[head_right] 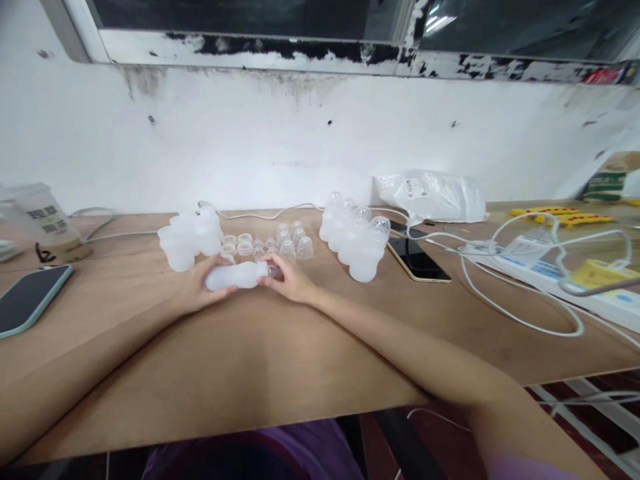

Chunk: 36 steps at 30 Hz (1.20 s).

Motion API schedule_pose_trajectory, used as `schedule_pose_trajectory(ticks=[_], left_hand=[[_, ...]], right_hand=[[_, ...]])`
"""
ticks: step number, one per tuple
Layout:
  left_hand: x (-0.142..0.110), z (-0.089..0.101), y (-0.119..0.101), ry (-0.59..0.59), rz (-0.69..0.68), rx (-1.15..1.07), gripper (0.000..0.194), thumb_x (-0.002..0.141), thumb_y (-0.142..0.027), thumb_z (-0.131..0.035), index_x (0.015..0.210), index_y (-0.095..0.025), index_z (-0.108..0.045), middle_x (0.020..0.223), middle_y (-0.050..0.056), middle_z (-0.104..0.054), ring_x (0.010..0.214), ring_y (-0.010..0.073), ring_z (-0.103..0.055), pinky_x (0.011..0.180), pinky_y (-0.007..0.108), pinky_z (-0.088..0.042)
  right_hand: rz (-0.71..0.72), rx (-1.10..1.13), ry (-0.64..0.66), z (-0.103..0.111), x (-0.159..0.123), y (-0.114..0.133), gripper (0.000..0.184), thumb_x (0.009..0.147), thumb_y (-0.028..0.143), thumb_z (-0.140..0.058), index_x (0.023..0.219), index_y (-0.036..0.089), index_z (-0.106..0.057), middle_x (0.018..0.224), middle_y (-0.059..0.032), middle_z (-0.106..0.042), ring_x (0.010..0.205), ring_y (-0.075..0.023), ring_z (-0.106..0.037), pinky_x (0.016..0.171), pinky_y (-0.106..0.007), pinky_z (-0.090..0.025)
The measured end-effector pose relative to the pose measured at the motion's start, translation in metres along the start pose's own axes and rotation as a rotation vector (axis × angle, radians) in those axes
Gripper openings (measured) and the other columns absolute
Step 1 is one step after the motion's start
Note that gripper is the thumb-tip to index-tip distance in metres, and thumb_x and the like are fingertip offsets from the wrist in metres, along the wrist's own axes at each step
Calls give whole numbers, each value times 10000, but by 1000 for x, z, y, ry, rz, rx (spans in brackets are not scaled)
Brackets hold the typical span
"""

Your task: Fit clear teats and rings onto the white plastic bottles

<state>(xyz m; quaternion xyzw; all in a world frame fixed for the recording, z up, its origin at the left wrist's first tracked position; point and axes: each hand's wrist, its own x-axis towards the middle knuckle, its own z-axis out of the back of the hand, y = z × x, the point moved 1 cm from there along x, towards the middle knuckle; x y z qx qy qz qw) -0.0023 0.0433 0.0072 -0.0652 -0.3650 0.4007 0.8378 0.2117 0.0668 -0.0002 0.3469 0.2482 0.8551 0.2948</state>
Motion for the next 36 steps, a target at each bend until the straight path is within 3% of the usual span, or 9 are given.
schedule_pose_trajectory(ticks=[3, 6, 7, 13, 19, 24, 28, 32, 36], left_hand=[[-1, -4, 0, 141, 4, 14, 452, 677, -417, -563, 1069, -208, -477, 1015, 50, -580, 887, 235, -551, 762, 326, -409], [-1, -7, 2, 118, 52, -11, 492, 714, -408, -520, 1154, -206, -431, 1110, 63, -545, 974, 251, -521, 827, 350, -387], [-1, -7, 3, 89, 69, -20, 482, 722, -407, -507, 1153, -202, -437, 1113, 63, -546, 985, 254, -515, 838, 355, -382], [2, -4, 7, -38, 166, -98, 399, 781, -404, -432, 1096, -164, -485, 1068, 67, -567, 960, 238, -522, 832, 332, -381], [2, -3, 7, -84, 226, -125, 395, 771, -422, -444, 1058, -158, -508, 1031, 65, -579, 927, 237, -528, 806, 327, -386], [2, -3, 8, -84, 243, -120, 410, 767, -433, -438, 1068, -163, -507, 1029, 63, -581, 927, 241, -528, 814, 335, -385], [2, -3, 7, -81, 256, -115, 417, 767, -442, -434, 1067, -161, -508, 1020, 64, -584, 920, 241, -532, 809, 331, -389], [2, -4, 8, -92, 257, -121, 412, 769, -445, -435, 1053, -157, -513, 1009, 60, -587, 905, 234, -537, 799, 314, -392], [2, -4, 8, -86, 261, -120, 414, 769, -446, -438, 1050, -152, -514, 1009, 64, -586, 898, 233, -538, 792, 315, -395]], right_hand=[[75, -223, -181, 14, 0, -8, 281, 831, 367, -360, 1039, 185, -408, 870, -58, -549, 749, -159, -522, 635, -282, -421], [-14, -522, -519, 36, 1, -18, 323, 848, 278, -275, 1121, 137, -377, 1025, -127, -495, 944, -216, -473, 766, -351, -398], [-65, -635, -548, 42, 2, -22, 337, 841, 258, -281, 1134, 124, -381, 1078, -142, -469, 1003, -234, -436, 803, -371, -380], [-370, -1057, -208, 49, 1, -38, 359, 856, 293, -267, 1149, 158, -423, 1083, -134, -480, 953, -273, -468, 692, -366, -408], [-581, -1173, -138, 45, 2, -28, 350, 844, 306, -309, 1097, 91, -422, 937, -182, -540, 750, -271, -580, 591, -337, -404], [-585, -1189, -88, 33, 1, -11, 310, 829, 254, -358, 992, 13, -464, 820, -237, -582, 759, -296, -591, 580, -337, -409], [-401, -1106, 23, 10, -1, 10, 334, 844, 305, -319, 1013, 58, -469, 853, -224, -587, 698, -269, -595, 557, -330, -408], [-43, -705, 98, -7, -3, 20, 335, 830, 416, -342, 1008, 154, -454, 959, -130, -569, 737, -214, -571, 630, -322, -416], [-78, -166, -120, -5, -1, 8, 272, 855, 397, -297, 983, 190, -418, 729, -21, -554, 604, -121, -515, 611, -265, -412]])
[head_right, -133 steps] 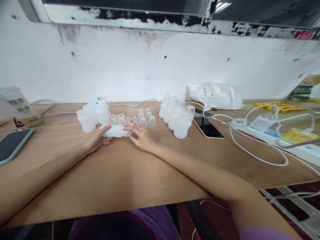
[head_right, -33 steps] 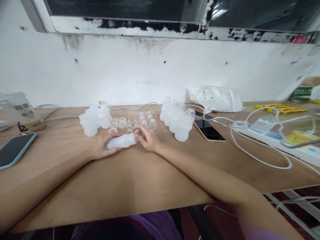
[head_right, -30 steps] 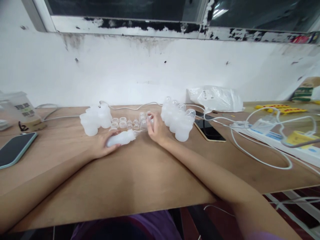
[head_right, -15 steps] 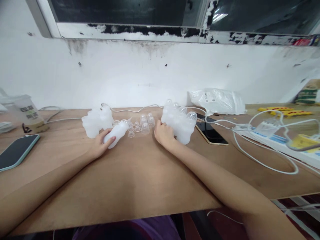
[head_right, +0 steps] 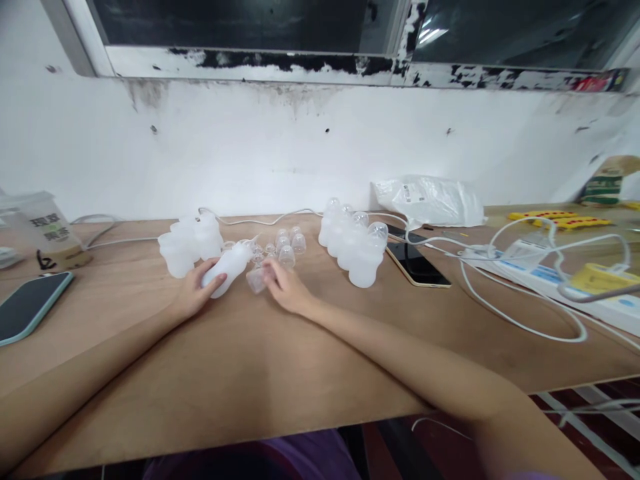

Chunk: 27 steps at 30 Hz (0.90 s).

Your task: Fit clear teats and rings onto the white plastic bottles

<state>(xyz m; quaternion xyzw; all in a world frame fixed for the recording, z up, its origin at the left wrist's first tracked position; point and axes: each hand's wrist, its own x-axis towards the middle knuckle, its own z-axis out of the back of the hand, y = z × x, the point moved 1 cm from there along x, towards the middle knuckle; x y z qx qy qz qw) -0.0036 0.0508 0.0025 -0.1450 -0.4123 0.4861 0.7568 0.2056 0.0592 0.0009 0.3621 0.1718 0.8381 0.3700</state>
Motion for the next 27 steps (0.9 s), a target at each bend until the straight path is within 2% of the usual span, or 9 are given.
schedule_pose_trajectory(ticks=[2, 4, 7, 13, 19, 24, 27], left_hand=[[0, 0, -1, 7, 2, 8, 416, 769, -446, -437, 1053, -152, -515, 1006, 66, -587, 893, 235, -540, 793, 321, -394], [0, 1, -2, 17, 1, 18, 418, 768, -448, -438, 1052, -153, -517, 1001, 65, -590, 885, 237, -543, 794, 328, -394], [0, 0, -3, 29, 2, 32, 420, 766, -453, -438, 1051, -155, -518, 991, 64, -596, 869, 238, -549, 787, 334, -398], [0, 0, -3, 28, -21, 83, 427, 778, -449, -416, 1065, -147, -506, 1014, 66, -589, 885, 227, -548, 787, 327, -404], [-4, -1, -10, 159, -173, 243, 437, 762, -423, -443, 1118, -170, -469, 1008, 51, -594, 888, 218, -557, 757, 313, -424], [-3, -4, -3, 94, -159, 236, 419, 768, -438, -428, 1093, -178, -478, 1043, 53, -584, 911, 222, -555, 772, 329, -426], [-3, -4, -4, 101, -159, 243, 422, 766, -442, -428, 1084, -169, -479, 1040, 63, -583, 905, 227, -555, 766, 338, -426]], right_hand=[[-159, 269, -107, 1, 3, -10, 300, 861, 423, -248, 1010, 202, -386, 564, 39, -464, 469, -93, -440, 485, -217, -376], [-271, 480, -168, 0, 6, -19, 335, 846, 465, -250, 1028, 212, -370, 509, 64, -398, 409, -81, -381, 388, -182, -304], [-312, 626, -191, -2, 9, -26, 358, 820, 494, -297, 1029, 215, -378, 494, 71, -387, 393, -71, -357, 350, -163, -257], [-300, 688, -217, -4, 9, -27, 347, 812, 488, -338, 1023, 218, -391, 498, 66, -407, 414, -67, -370, 358, -154, -267], [-228, 761, -206, -3, 8, -22, 312, 799, 452, -396, 1004, 217, -408, 590, 42, -427, 493, -77, -418, 372, -163, -298], [-158, 704, -220, -1, 6, -20, 269, 818, 413, -388, 1013, 229, -416, 626, 35, -431, 500, -71, -414, 393, -172, -310], [-136, 641, -181, 0, 5, -22, 281, 823, 401, -387, 1048, 234, -409, 633, 37, -440, 466, -65, -400, 390, -180, -307]])
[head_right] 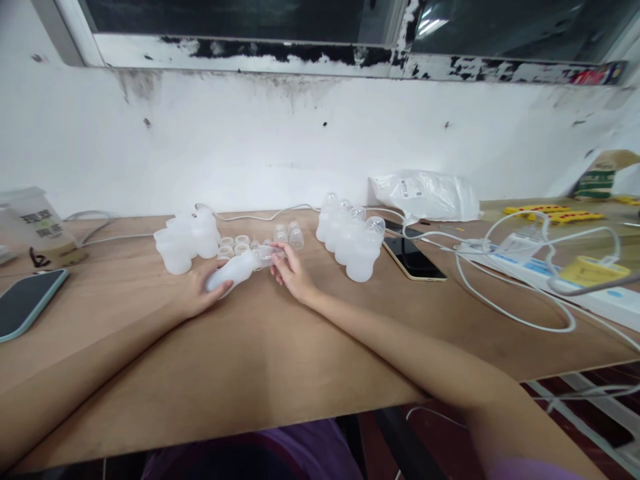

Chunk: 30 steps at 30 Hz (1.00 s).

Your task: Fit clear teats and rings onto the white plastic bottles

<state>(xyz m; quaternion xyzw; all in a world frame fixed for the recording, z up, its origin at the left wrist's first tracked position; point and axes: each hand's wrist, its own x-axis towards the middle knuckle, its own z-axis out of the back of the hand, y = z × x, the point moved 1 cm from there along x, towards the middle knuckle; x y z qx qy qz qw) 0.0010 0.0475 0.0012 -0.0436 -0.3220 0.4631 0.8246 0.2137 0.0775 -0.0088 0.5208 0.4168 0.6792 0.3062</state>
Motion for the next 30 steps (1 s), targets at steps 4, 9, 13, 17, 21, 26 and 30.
schedule_pose_trajectory(ticks=[4, 9, 13, 17, 21, 26, 30], left_hand=[[-1, 5, -7, 51, 2, 41, 435, 761, -437, -431, 1092, -159, -473, 980, 63, -599, 860, 222, -564, 732, 324, -427], [-3, 8, -10, 84, 11, 53, 433, 758, -432, -433, 1085, -152, -482, 929, 57, -608, 807, 209, -569, 690, 299, -422], [0, 8, -8, 90, 10, -13, 439, 737, -432, -461, 1065, -144, -508, 930, 53, -605, 811, 204, -561, 707, 291, -411], [5, 13, -12, 153, 36, -117, 428, 736, -440, -461, 1023, -133, -540, 884, 44, -604, 761, 188, -550, 677, 277, -401], [8, 21, -20, 242, 148, -318, 400, 733, -467, -469, 956, -154, -578, 836, 16, -604, 746, 175, -542, 634, 244, -395], [9, 20, -21, 327, 358, -638, 373, 702, -472, -519, 859, -139, -580, 646, 8, -560, 549, 129, -511, 437, 200, -347], [7, 14, -16, 550, 492, -993, 389, 728, -467, -488, 852, -103, -550, 619, 39, -559, 416, 99, -466, 317, 176, -235]], right_hand=[[14, -109, 86, 1, -1, 2, 322, 806, 377, -433, 1082, 215, -395, 628, 39, -458, 443, -60, -395, 426, -200, -336], [40, -183, 176, 0, -2, 5, 368, 767, 347, -506, 1083, 207, -380, 735, 10, -478, 549, -80, -450, 527, -226, -395], [52, -168, 205, 0, -2, 5, 343, 773, 360, -490, 1057, 209, -372, 861, -23, -475, 654, -100, -476, 587, -242, -418], [67, -178, 206, 1, -3, 6, 311, 789, 363, -469, 1039, 215, -358, 939, -35, -453, 693, -101, -483, 631, -252, -425], [91, -236, 237, 2, -5, 9, 290, 803, 367, -447, 1032, 220, -348, 940, -35, -446, 733, -116, -486, 662, -268, -428], [133, -299, 244, 4, -5, 15, 305, 817, 382, -419, 1059, 216, -334, 936, -43, -433, 704, -120, -465, 634, -275, -426], [218, -323, 296, 1, -7, 25, 313, 811, 377, -427, 1056, 205, -337, 971, -64, -427, 805, -153, -470, 694, -298, -432]])
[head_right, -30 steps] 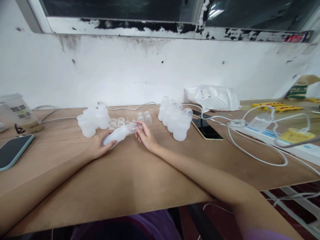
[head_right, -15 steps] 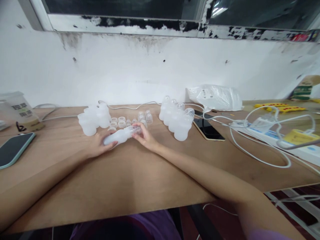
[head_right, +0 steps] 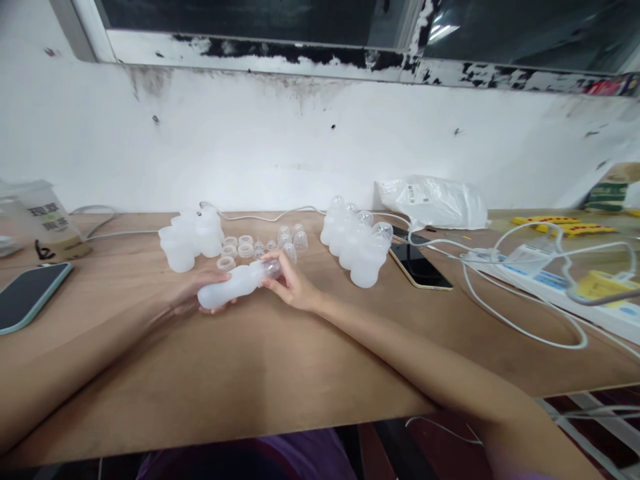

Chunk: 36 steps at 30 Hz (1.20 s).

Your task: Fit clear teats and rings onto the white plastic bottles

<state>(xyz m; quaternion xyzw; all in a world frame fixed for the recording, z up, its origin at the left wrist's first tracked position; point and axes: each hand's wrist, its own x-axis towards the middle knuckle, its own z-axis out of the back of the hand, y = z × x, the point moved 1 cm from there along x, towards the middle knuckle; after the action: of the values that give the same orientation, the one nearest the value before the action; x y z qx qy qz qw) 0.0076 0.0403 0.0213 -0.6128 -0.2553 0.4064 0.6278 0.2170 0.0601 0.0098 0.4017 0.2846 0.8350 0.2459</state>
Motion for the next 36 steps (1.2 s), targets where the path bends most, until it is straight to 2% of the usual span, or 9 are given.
schedule_pose_trajectory(ticks=[2, 6, 9, 13, 16, 20, 23, 27, 36], left_hand=[[0, 0, 3, 79, 87, -151, 396, 737, -461, -475, 908, -108, -527, 665, 55, -575, 409, 95, -471, 300, 167, -200], [1, 0, 5, 132, 181, -312, 398, 759, -468, -438, 967, -135, -503, 651, 47, -574, 410, 91, -469, 299, 160, -163], [2, -3, 5, 131, 109, -312, 375, 772, -452, -433, 962, -139, -512, 675, 51, -586, 407, 82, -462, 298, 164, -187], [7, -8, 9, 59, -82, -272, 410, 787, -472, -417, 995, -130, -504, 766, 77, -585, 553, 124, -544, 337, 167, -336], [10, -13, 16, -1, -159, -205, 374, 781, -449, -453, 968, -128, -497, 766, 66, -563, 626, 133, -558, 383, 170, -403], [13, -18, 23, -114, -227, -81, 294, 753, -358, -530, 956, -154, -468, 818, 32, -540, 577, 83, -535, 373, 144, -391], [15, -20, 24, -119, -236, -33, 273, 759, -343, -518, 938, -146, -457, 793, 25, -534, 554, 75, -527, 359, 139, -381], [16, -20, 25, -125, -237, -45, 240, 755, -324, -520, 891, -142, -443, 793, 21, -518, 550, 72, -522, 357, 138, -382], [17, -20, 25, -140, -247, -35, 241, 746, -328, -524, 875, -148, -429, 823, 23, -501, 553, 71, -520, 353, 138, -385]], right_hand=[[45, -18, 15, 0, 0, 5, 320, 805, 376, -433, 1055, 200, -336, 977, -73, -428, 853, -170, -466, 722, -311, -430], [63, -59, 19, 2, 0, 7, 326, 798, 371, -442, 1059, 202, -346, 1021, -89, -432, 925, -193, -460, 765, -335, -418], [24, -37, 29, 4, 5, 8, 331, 791, 377, -454, 1060, 213, -356, 1041, -83, -437, 935, -190, -464, 753, -322, -426], [-43, -45, 47, 22, 18, 26, 343, 775, 389, -474, 1058, 227, -370, 1047, -58, -460, 899, -171, -487, 703, -288, -436], [-108, -267, 104, 50, 26, 51, 345, 762, 374, -489, 1056, 216, -401, 965, -46, -514, 803, -164, -511, 649, -279, -427], [-368, -735, 320, 89, 29, 68, 280, 722, 306, -527, 974, 193, -489, 814, -40, -566, 701, -169, -526, 592, -265, -391], [-541, -971, 331, 106, 31, 62, 292, 715, 305, -518, 976, 176, -498, 831, -65, -574, 699, -187, -540, 555, -259, -373], [-695, -1179, 280, 107, 42, 47, 352, 717, 269, -499, 1040, 132, -480, 954, -134, -531, 729, -217, -549, 532, -270, -368], [-751, -1253, 147, 101, 71, 22, 389, 766, 202, -440, 1150, 145, -421, 1076, -161, -437, 822, -238, -559, 602, -294, -393]])
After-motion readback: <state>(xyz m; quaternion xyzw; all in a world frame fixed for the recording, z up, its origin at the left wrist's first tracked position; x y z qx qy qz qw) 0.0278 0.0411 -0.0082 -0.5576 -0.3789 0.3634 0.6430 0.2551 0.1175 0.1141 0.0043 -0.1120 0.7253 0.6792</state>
